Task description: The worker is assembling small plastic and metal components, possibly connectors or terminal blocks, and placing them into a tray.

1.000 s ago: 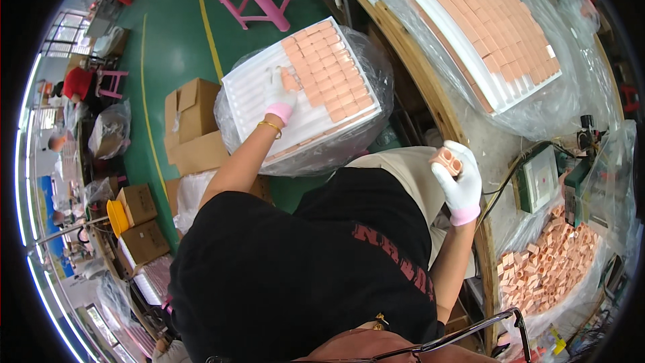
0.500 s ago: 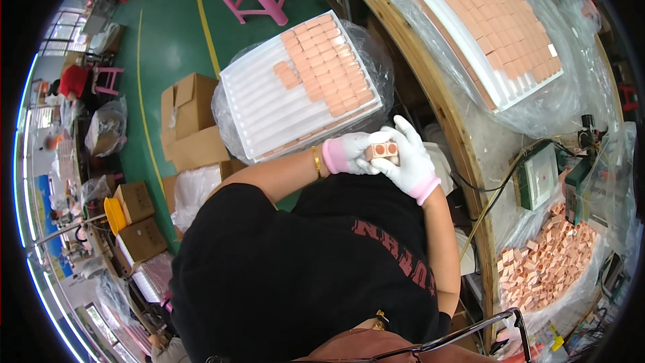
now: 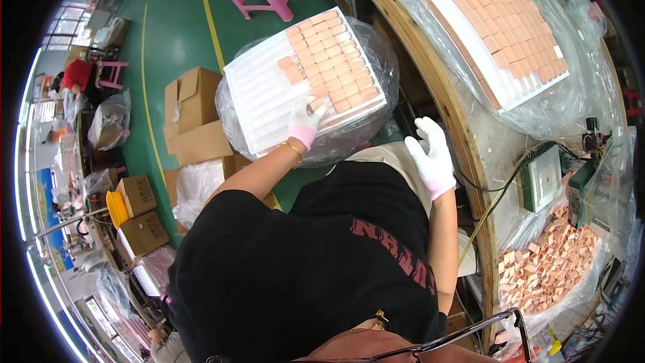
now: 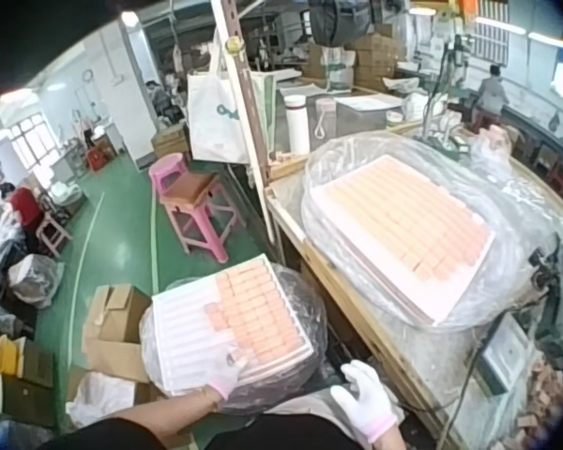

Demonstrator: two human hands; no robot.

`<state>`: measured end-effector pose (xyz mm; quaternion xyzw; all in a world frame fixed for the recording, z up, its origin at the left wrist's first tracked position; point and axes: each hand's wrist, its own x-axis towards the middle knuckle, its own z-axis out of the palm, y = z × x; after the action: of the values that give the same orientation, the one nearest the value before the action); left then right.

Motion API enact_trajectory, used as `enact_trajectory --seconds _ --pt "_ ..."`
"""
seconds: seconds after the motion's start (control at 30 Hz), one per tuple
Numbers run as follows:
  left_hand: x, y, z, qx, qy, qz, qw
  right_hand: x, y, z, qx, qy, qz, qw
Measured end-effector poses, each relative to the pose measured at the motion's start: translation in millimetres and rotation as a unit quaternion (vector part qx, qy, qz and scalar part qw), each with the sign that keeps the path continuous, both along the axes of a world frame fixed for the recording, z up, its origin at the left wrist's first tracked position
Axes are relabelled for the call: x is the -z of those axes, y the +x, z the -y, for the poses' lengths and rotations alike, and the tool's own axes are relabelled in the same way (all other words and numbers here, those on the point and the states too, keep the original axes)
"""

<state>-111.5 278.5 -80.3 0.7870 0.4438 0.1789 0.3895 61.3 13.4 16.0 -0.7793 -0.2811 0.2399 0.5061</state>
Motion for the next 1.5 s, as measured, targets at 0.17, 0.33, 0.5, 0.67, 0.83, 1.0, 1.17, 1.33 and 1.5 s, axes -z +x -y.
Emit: enact_trajectory --seconds 0.17,0.33,0.5,0.67,0.83,1.0,1.17,1.33,1.5 --pt "-9 3 7 0.018 0.096 -0.042 0.994 7 0 3 0.023 0.012 -0.021 0.999" --pt "-30 -2 10 -0.039 -0.003 -0.095 0.995 8 2 9 0.035 0.021 -0.041 0.998" --pt "29 -17 -1 -0.047 0.008 -0.005 0.999 8 3 12 0.048 0.023 -0.050 0.997" --pt "-18 11 19 -0.097 -0.300 0.088 0.945 6 3 14 0.054 0.033 -0.051 0.997" --pt "39 -10 -17 0.001 0.179 0.041 0.983 3 1 16 0.059 0.035 -0.064 0.996" --pt "2 7 -76 -0.026 0.141 0.015 0.990 2 0 15 0.060 0.024 -0.060 0.996" --pt "17 12 -98 0.006 0.148 -0.005 0.989 2 0 14 0.058 0.016 -0.071 0.996" --pt "39 11 -114 -0.008 0.145 0.039 0.989 8 0 16 0.056 0.026 -0.083 0.995" --pt "28 8 -118 0.069 0.156 0.015 0.985 8 -1 16 0.054 0.031 -0.086 0.994"
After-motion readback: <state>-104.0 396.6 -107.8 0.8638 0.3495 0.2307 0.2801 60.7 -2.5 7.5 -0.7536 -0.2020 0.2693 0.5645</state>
